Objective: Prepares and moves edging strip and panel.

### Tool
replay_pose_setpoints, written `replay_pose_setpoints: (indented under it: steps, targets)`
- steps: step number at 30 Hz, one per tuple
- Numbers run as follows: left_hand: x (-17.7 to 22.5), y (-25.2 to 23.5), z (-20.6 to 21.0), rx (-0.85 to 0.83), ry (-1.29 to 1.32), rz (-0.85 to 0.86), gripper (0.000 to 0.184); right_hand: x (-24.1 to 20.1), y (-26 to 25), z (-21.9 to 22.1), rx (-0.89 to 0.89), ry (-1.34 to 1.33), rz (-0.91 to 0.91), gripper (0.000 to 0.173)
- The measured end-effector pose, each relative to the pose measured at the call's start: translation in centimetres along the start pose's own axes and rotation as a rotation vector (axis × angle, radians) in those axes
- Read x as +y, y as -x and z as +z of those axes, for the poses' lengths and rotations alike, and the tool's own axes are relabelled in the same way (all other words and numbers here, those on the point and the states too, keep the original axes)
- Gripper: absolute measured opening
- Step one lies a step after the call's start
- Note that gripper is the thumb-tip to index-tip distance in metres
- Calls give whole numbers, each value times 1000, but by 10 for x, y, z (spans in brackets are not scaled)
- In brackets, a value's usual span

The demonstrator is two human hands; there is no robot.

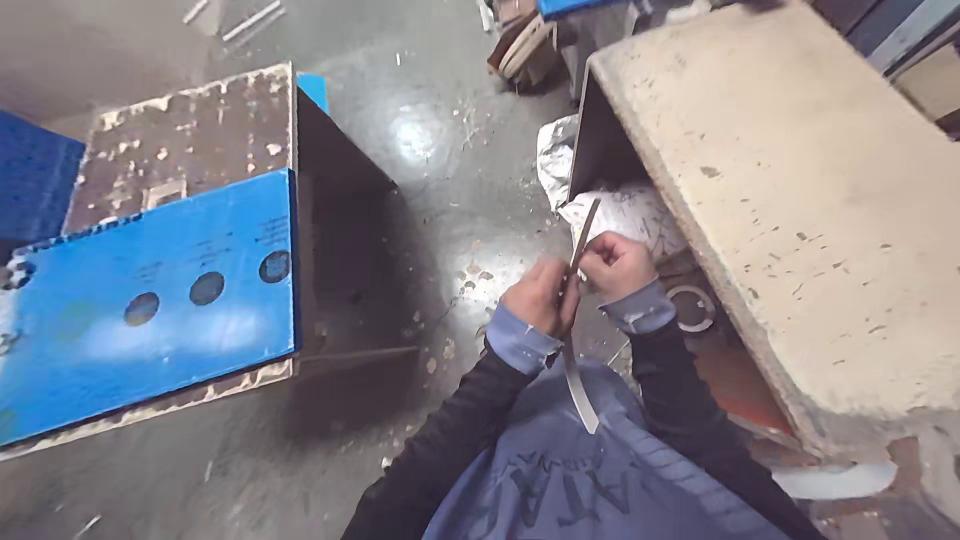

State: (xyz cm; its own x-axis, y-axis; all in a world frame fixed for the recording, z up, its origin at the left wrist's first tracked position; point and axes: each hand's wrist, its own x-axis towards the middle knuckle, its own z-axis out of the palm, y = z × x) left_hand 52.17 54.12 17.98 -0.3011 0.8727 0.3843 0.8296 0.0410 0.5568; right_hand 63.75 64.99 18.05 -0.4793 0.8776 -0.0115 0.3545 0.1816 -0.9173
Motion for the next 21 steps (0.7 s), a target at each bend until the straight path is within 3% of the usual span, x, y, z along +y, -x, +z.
replay_pose_setpoints:
  steps: [6, 10, 15, 21]
  targets:
    - [-14, -5, 12, -30, 189, -78, 27, 3, -6, 2, 42, -61, -22, 17]
    - [-13, -7, 9, -127, 272, -193, 28, 9, -6, 10, 98, -126, -25, 13]
    - [-17, -12, 13, -132, 430, -213, 25, 7, -7, 9, 127, -160, -42, 13]
    - [-9, -14, 5, -127, 323, -179, 27, 8, -9, 8, 93, -186, -12, 14]
